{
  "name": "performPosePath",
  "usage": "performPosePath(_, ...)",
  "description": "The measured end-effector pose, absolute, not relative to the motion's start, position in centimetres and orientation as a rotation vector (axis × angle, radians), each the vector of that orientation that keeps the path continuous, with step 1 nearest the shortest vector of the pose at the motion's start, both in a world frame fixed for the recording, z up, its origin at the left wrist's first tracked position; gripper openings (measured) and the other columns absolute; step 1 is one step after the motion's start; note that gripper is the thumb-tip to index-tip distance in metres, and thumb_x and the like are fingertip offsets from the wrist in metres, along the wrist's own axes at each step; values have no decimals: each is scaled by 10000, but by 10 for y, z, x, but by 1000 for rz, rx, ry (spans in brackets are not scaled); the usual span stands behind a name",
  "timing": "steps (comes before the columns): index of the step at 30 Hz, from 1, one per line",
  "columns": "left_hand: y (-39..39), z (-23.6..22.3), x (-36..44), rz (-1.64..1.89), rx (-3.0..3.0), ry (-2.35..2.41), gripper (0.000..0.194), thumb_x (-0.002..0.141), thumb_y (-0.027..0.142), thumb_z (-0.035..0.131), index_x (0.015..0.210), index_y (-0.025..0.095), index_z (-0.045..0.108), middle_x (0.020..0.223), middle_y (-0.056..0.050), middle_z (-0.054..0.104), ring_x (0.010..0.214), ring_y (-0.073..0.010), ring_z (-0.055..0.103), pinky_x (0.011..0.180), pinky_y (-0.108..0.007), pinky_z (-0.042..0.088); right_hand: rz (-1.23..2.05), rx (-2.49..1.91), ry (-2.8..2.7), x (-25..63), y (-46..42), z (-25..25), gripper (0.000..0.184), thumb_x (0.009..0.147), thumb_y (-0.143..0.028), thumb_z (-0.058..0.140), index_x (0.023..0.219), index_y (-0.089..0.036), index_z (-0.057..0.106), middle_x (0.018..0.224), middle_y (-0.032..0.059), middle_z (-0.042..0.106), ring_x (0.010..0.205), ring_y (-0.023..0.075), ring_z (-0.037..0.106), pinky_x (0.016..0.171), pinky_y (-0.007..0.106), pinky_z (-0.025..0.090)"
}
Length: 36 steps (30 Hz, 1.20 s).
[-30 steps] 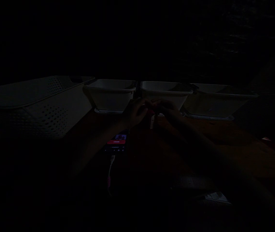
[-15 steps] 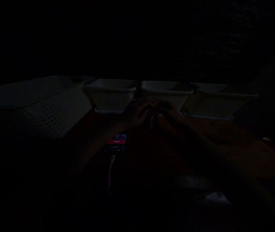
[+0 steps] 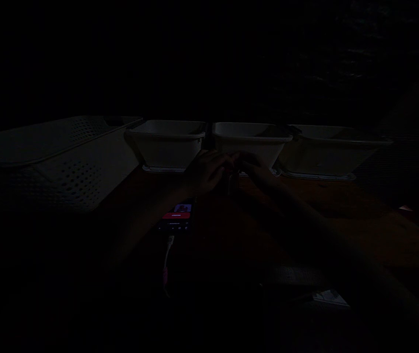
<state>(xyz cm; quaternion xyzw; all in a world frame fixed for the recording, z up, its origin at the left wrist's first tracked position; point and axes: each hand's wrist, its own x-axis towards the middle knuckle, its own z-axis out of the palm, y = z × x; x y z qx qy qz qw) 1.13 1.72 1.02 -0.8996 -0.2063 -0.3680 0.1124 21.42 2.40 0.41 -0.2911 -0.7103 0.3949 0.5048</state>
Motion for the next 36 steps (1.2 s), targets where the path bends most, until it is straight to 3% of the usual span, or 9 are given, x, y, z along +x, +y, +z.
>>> performPosePath(18, 18, 9, 11, -1080, -2664, -613, 239, 932, 163, 437, 1118, 191, 585, 1171, -70, 674, 1085, -219, 612, 920, -380, 421, 844, -674, -1781, 218, 32, -2, 243, 751, -389, 638, 861, -172, 636, 896, 53, 624, 792, 164, 563, 777, 334, 464)
performPosePath(29, 14, 12, 13, -1077, -2662, -608, 223, 925, 176, 424, 1078, 185, 586, 1109, -77, 677, 1017, -229, 610, 901, -386, 427, 856, -626, -1845, 214, 25, 2, 197, 778, -379, 590, 837, -202, 529, 812, 9, 529, 769, 153, 489, 726, 300, 417)
performPosePath(36, 14, 13, 13, -1061, -2672, -628, 247, 898, 147, 446, 1092, 200, 588, 1137, -71, 669, 1089, -236, 592, 940, -403, 427, 917, -637, -1841, 213, 20, 5, 199, 794, -395, 575, 847, -210, 524, 815, 13, 515, 769, 160, 480, 724, 304, 407)
